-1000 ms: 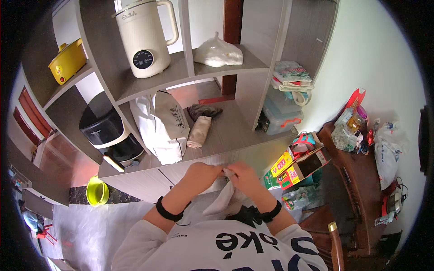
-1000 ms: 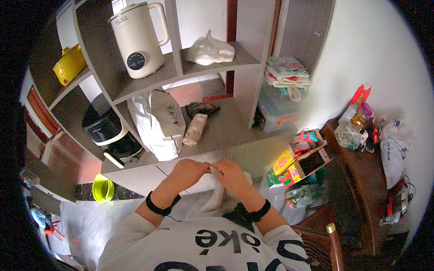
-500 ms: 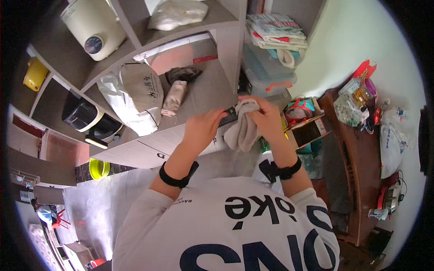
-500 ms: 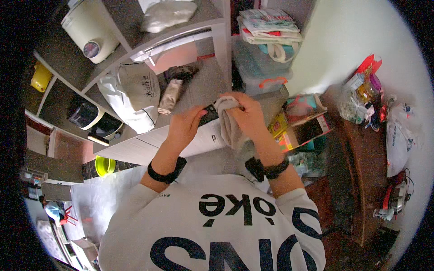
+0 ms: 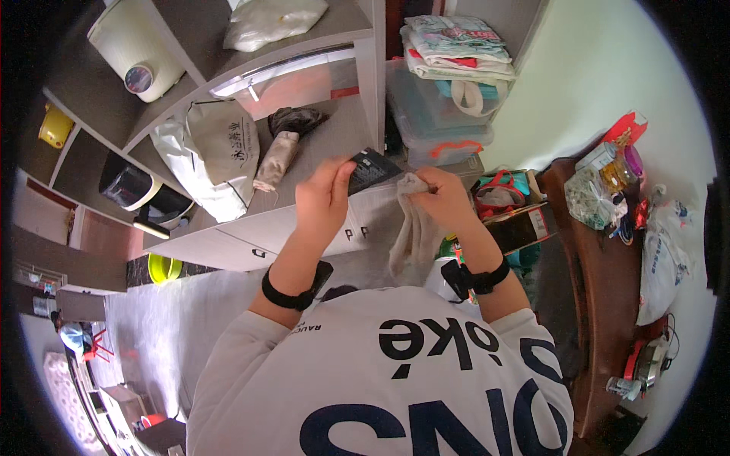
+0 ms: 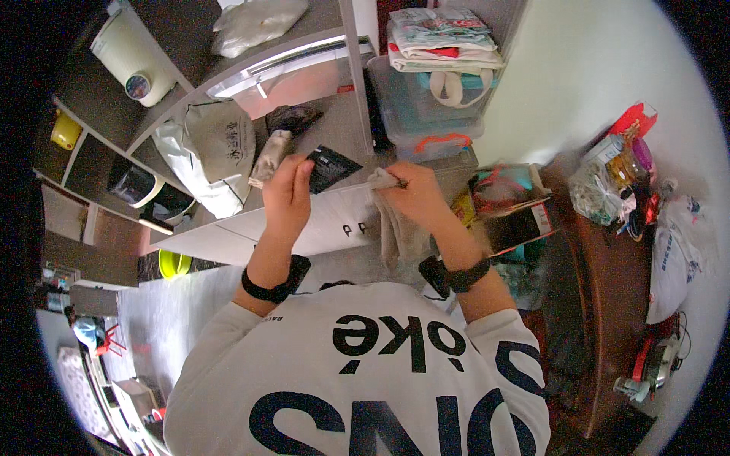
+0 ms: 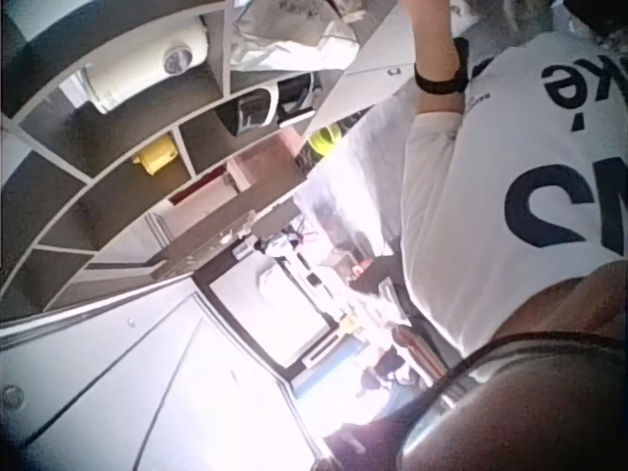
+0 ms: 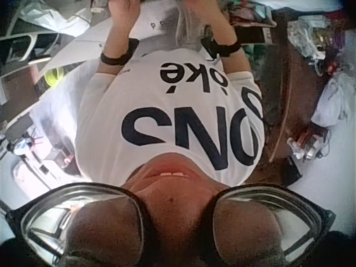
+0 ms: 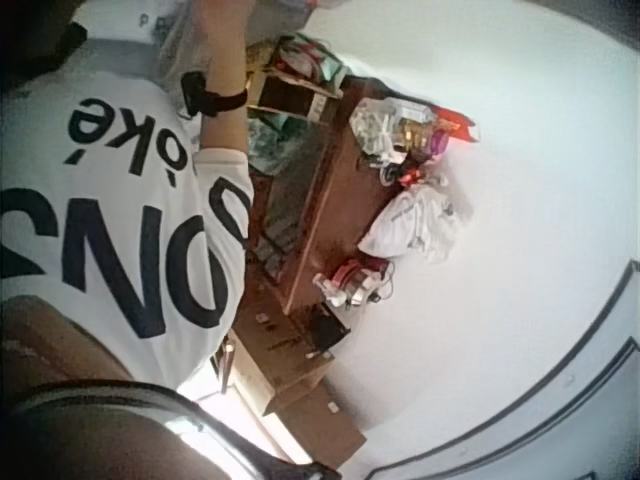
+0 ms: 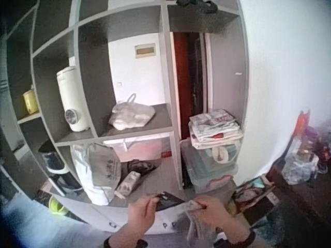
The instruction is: The person picks up a small cloth from a shelf, folds it into a square, and places it back. Then, the person picks up a folded plastic bag, unfolds it completely to show its printed pattern, and begins folding it into a smaller rectangular shape by hand.
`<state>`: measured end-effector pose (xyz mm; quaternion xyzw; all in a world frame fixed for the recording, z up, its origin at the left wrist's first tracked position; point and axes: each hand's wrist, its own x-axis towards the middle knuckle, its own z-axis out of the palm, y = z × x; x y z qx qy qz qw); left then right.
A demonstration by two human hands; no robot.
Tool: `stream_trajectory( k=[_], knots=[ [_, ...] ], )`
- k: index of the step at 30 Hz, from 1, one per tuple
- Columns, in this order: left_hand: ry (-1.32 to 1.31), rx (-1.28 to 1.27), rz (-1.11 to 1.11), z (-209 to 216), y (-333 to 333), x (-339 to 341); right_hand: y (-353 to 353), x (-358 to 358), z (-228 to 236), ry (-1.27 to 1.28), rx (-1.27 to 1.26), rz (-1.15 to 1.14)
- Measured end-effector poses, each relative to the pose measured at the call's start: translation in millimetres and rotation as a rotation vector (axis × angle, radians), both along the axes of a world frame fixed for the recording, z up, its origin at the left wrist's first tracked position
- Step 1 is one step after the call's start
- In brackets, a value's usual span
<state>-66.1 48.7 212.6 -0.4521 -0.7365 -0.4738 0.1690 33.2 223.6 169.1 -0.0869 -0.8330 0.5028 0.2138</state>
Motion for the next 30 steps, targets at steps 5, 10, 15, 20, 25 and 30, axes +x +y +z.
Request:
stream_trajectory(
  k=[5, 10, 15, 20, 25, 30],
  knots=[
    [-0.206, -0.008, -0.058, 3.3, -3.8, -10.0, 5.9, -6.9, 9.6, 0.005, -0.082, -0.055],
    [-0.182, -0.218, -0.124, -3.3, -2.5, -16.8, 3.4, -28.4, 26.1, 0.005, -0.312, -0.110],
    [-0.191, -0.266, -0.040, -5.2, -8.7, -39.6, -31.2, -45.7, 44.1, 0.141, -0.728, 0.041],
    [-0.218, -0.316, -0.061, 1.5, -22.0, -72.7, -47.3, -69.0, 42.7, 0.122, -0.991, 0.215],
    [-0.110, -0.274, -0.217, 4.2, -40.9, -101.1, -70.8, -93.6, 40.4, -0.075, -0.554, 0.093],
    [0.039, -0.465, -0.251, 9.5, -54.3, -129.1, -84.8, -107.9, 19.3, 0.030, -0.347, -0.014]
  ],
)
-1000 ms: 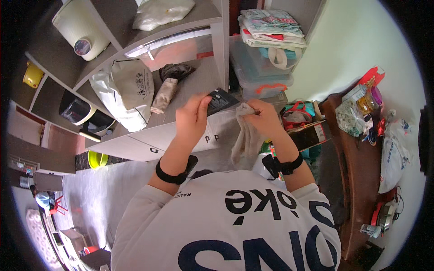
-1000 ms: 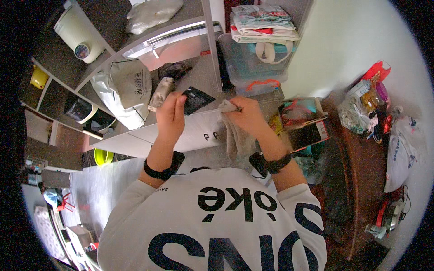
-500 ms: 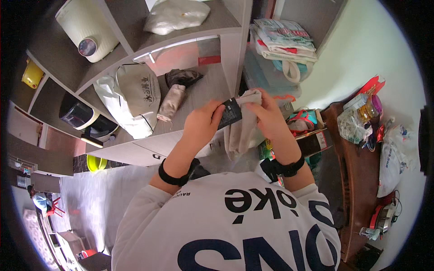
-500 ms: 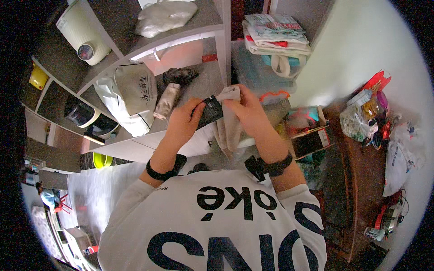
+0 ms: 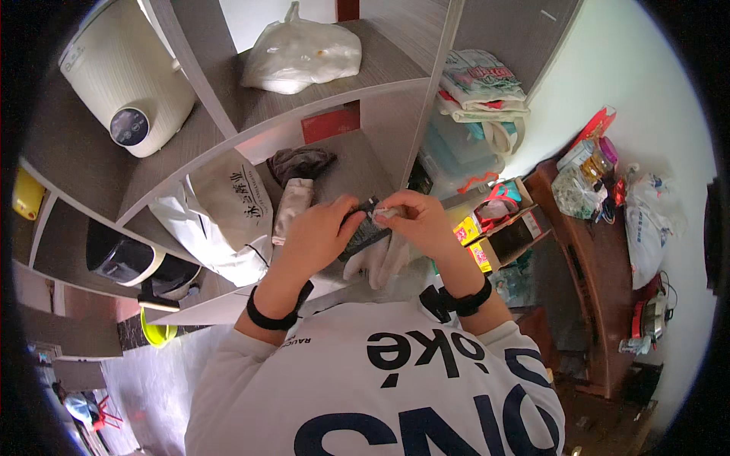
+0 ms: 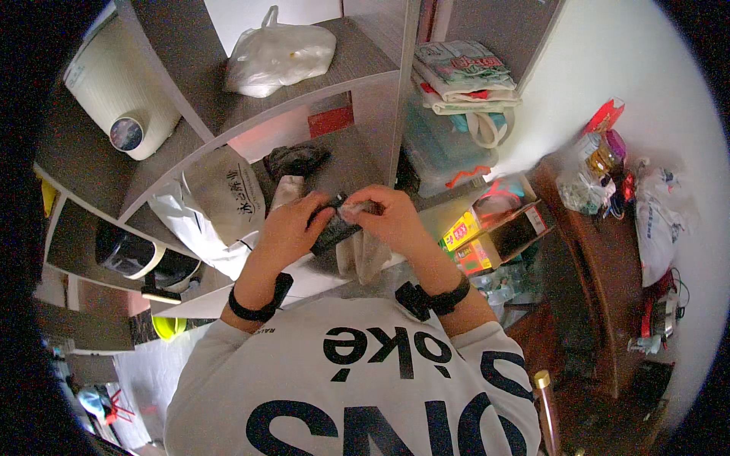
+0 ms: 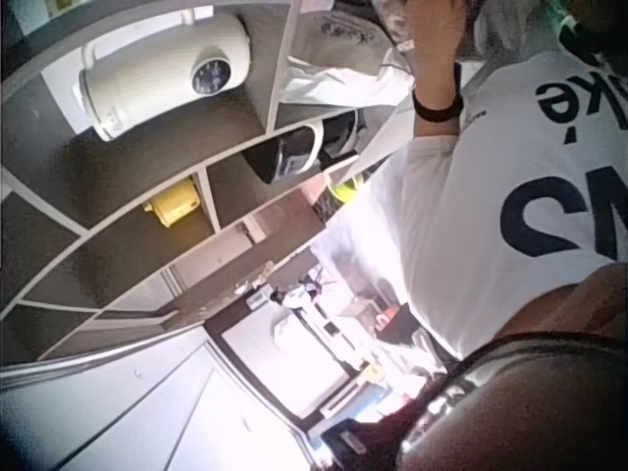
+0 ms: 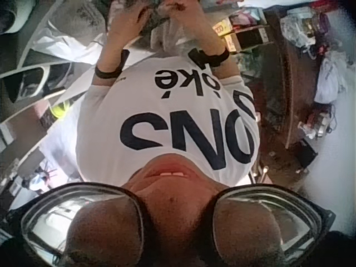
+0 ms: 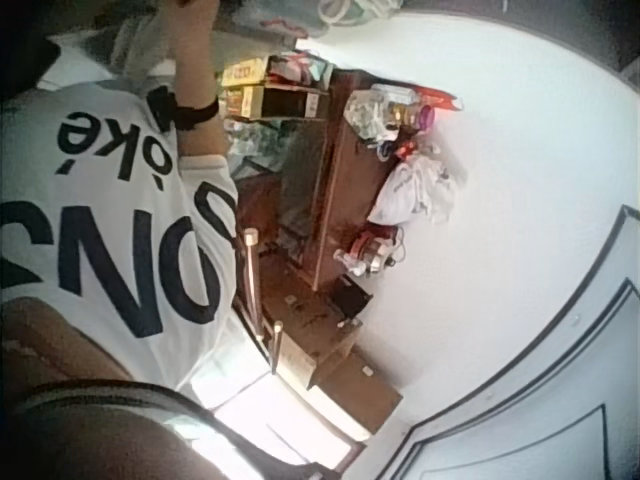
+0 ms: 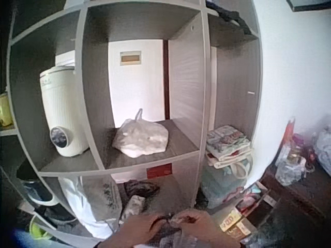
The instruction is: The person picks up a small cloth from a shelf, folds it into a square, and places it back. Then, the person picks up a folded plastic bag, unfolds it completely to show its printed pattern, and begins folding it into a smaller rectangular shape by hand.
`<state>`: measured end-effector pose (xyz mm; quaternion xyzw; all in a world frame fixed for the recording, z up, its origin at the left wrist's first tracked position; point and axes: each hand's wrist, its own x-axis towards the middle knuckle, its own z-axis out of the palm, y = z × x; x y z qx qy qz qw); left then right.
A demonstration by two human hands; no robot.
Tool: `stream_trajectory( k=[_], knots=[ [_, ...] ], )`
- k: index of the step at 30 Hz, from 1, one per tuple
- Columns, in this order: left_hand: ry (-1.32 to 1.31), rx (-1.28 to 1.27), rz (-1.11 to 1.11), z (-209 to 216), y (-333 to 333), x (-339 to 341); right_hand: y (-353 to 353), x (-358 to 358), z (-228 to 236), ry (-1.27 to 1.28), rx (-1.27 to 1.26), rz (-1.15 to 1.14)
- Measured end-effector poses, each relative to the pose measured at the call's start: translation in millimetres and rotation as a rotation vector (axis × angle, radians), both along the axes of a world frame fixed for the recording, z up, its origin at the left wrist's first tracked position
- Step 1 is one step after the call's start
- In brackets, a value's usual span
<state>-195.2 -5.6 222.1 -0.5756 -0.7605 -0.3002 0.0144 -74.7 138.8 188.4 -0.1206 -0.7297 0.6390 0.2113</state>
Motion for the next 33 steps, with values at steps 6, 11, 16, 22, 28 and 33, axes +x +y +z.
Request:
stream_trajectory(
  k=[6, 11, 16, 22, 28, 33],
  knots=[
    [-0.117, -0.035, -0.283, -9.0, -5.5, -24.8, -34.4, -4.3, 14.0, 0.094, 0.393, -0.112],
    [-0.106, 0.319, -0.064, -12.2, -5.9, -35.3, -37.6, 1.1, -6.3, 0.200, 0.335, -0.335],
    [-0.217, 0.364, 0.059, 3.0, -13.8, -42.3, -46.5, -0.4, -1.4, 0.081, -0.068, -0.476],
    [-0.195, 0.470, 0.097, -5.9, -22.0, -34.0, -67.3, -37.6, 17.4, 0.446, -0.653, -0.231],
    [-0.247, 0.495, 0.107, -3.1, -28.3, -31.8, -79.8, -51.3, 13.7, 0.374, -0.544, -0.221],
    [-0.484, 0.471, 0.012, -13.4, -36.9, -37.9, -81.6, -49.7, 4.2, 0.134, -0.361, -0.170]
  ],
)
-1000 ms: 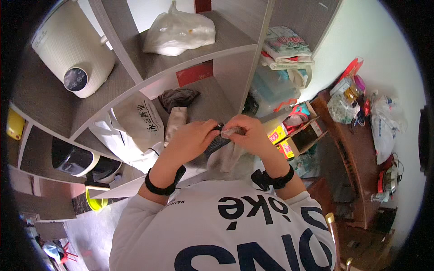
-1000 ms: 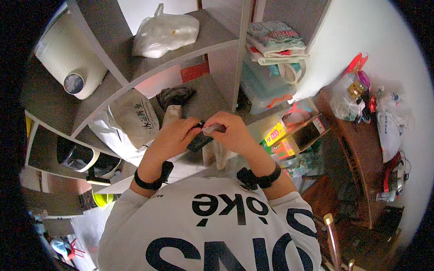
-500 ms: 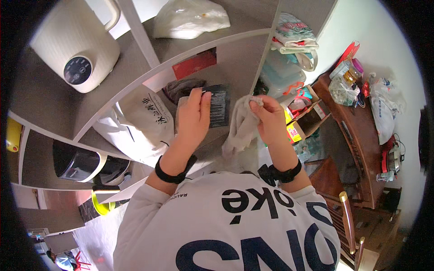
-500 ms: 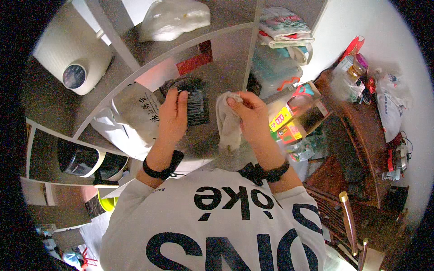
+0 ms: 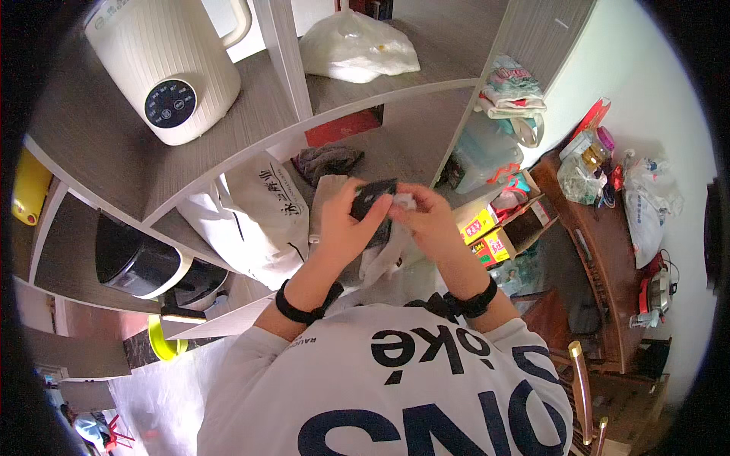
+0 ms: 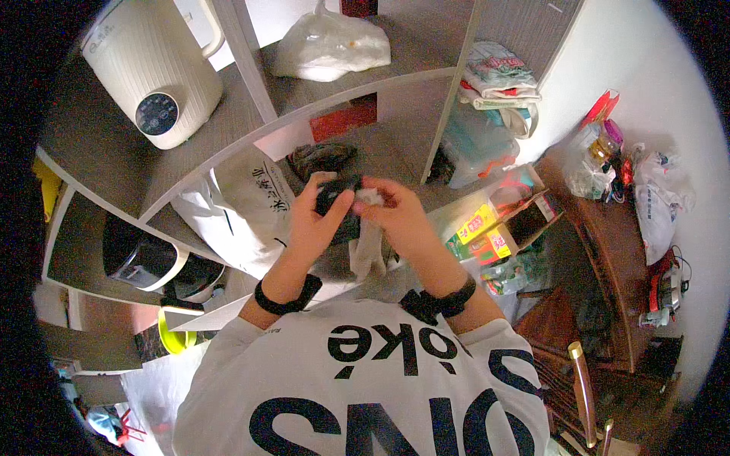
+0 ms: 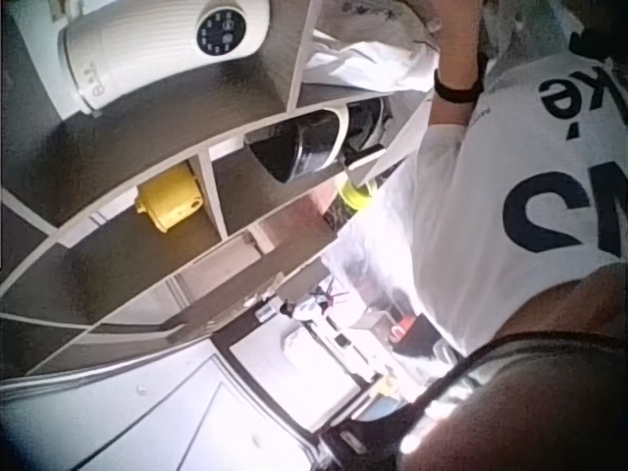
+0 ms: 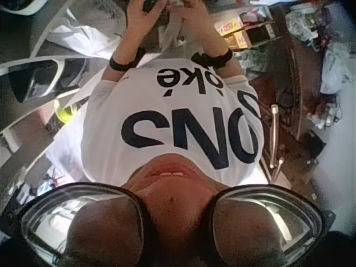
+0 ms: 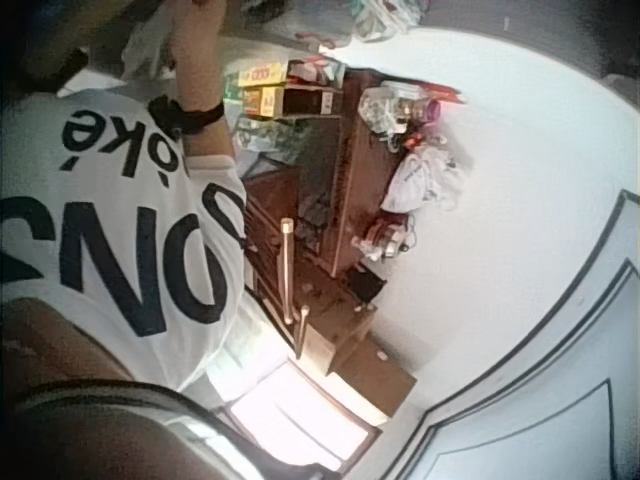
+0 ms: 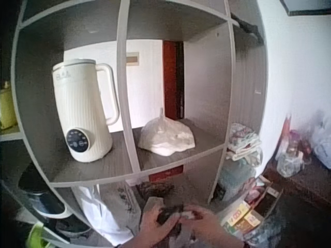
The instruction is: The person picks up a small cloth from a shelf, folds it into a square, and places it back. Then, the person picks up a folded plastic bag, unfolds it completely to show its printed pattern, and begins folding it into a smaller rectangular shape by hand.
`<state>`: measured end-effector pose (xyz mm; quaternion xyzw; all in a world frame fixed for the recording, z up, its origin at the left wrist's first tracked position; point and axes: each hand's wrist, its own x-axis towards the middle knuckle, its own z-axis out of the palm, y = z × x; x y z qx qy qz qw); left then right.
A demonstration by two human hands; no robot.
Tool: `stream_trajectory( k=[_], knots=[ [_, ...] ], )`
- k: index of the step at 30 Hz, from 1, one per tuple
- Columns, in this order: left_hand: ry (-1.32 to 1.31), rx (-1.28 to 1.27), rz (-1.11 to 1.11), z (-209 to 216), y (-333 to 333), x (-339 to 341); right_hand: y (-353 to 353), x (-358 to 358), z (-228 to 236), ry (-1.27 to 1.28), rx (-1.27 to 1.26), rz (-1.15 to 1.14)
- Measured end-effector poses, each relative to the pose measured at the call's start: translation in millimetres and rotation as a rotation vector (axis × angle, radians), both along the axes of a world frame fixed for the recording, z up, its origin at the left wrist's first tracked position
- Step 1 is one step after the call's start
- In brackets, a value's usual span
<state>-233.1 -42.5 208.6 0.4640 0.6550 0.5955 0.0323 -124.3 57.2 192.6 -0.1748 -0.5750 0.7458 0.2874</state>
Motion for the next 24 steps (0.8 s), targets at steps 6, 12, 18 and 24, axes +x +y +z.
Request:
stream_trajectory(
  k=[6, 12, 18, 24],
  knots=[
    [-0.129, -0.146, -0.028, -0.1, -13.0, -5.9, -11.3, -2.2, 8.0, -0.223, 0.044, 0.170],
    [-0.101, 0.128, 0.203, -2.3, -27.0, -9.4, -19.9, -6.8, 8.9, -0.297, 0.435, 0.259],
    [-0.059, 0.159, 0.366, -24.1, -38.3, -26.7, -2.5, 1.1, -10.6, -0.338, 0.931, 0.547],
    [0.041, -0.277, 0.044, -40.5, -50.2, -32.0, 21.7, 49.9, 9.2, -0.512, 0.808, 0.325]
  ],
)
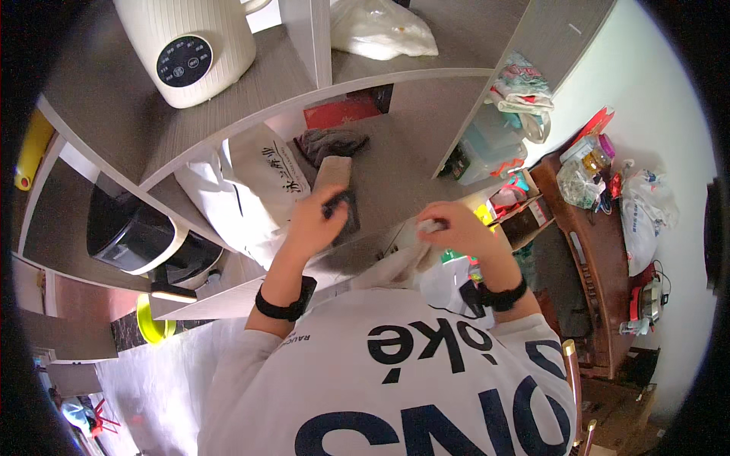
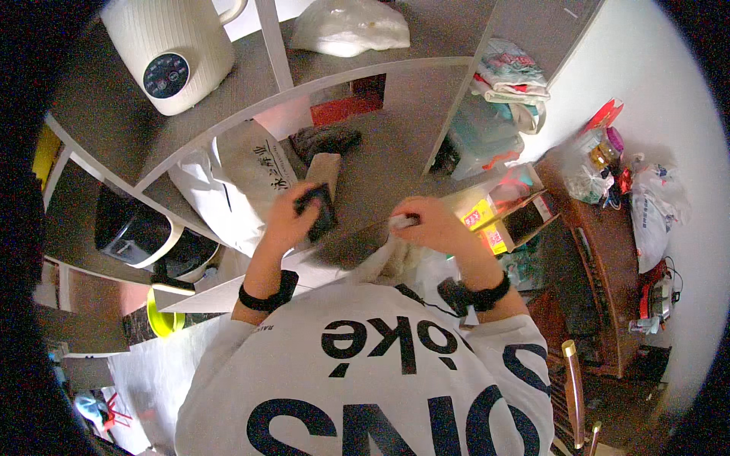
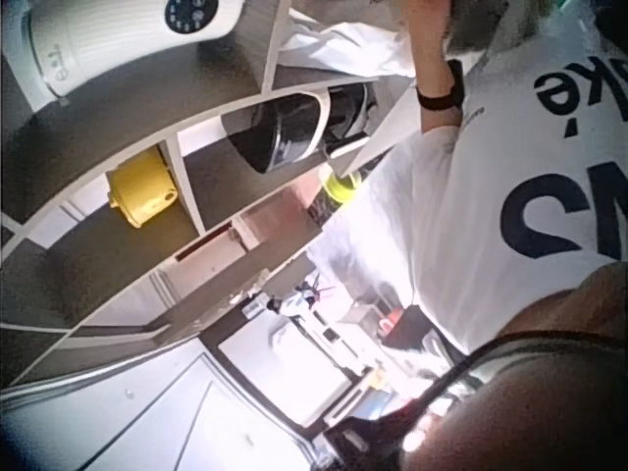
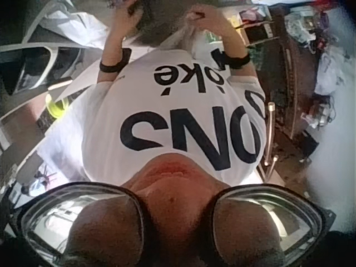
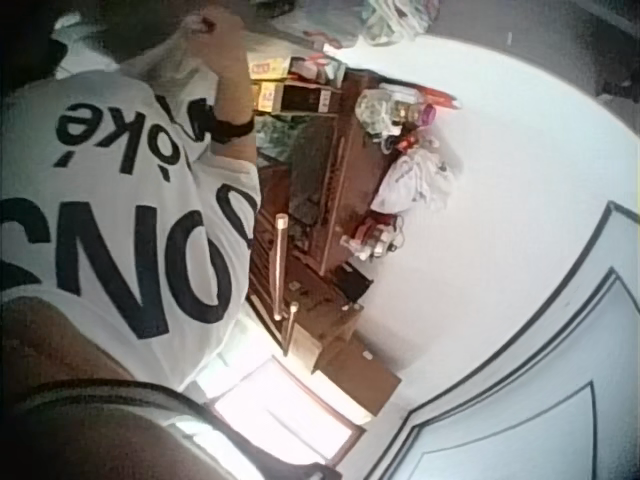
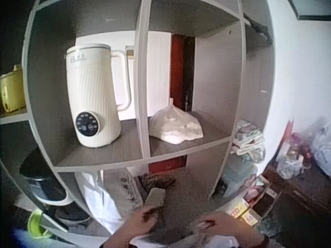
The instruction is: The person picks up a small cloth from a shelf, folds it into a square, and places it back. Then, the person picks up a folded plastic bag, unfolds it completely to show its printed pattern, and begins folding it into a smaller rectangular shape by hand.
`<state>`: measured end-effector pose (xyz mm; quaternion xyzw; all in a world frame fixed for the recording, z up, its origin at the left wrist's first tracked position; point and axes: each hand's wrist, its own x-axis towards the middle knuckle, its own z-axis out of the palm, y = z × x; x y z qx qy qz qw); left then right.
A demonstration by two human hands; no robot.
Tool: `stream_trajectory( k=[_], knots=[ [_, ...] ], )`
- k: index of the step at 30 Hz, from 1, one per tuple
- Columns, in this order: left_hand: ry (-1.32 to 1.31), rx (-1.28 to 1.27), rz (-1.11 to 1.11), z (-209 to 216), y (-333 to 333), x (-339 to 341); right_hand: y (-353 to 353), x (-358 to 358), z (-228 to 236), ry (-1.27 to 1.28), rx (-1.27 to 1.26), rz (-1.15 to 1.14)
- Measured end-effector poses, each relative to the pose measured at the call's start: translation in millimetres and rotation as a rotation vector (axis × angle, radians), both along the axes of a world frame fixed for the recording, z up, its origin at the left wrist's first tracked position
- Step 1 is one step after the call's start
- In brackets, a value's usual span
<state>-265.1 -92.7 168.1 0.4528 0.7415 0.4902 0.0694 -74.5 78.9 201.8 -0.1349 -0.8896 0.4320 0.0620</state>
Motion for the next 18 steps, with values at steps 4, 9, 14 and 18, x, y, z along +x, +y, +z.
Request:
stream_trajectory(
  k=[4, 9, 14, 18],
  knots=[
    [0.321, -0.242, -0.346, -32.9, 12.2, 0.8, 18.8, 37.9, -1.1, -0.018, -0.008, -0.154],
    [0.490, -0.216, -0.206, -64.7, 40.9, 1.4, 27.0, 69.4, -0.5, 0.004, -0.067, -0.386],
    [0.767, -0.468, -0.167, -94.3, 49.4, 13.1, 42.7, 91.8, -10.8, 0.008, 0.025, -0.421],
    [0.402, -0.334, -0.491, -73.4, 71.8, 42.0, 43.8, 88.3, -23.0, -0.036, 0.016, -0.270]
  ],
)
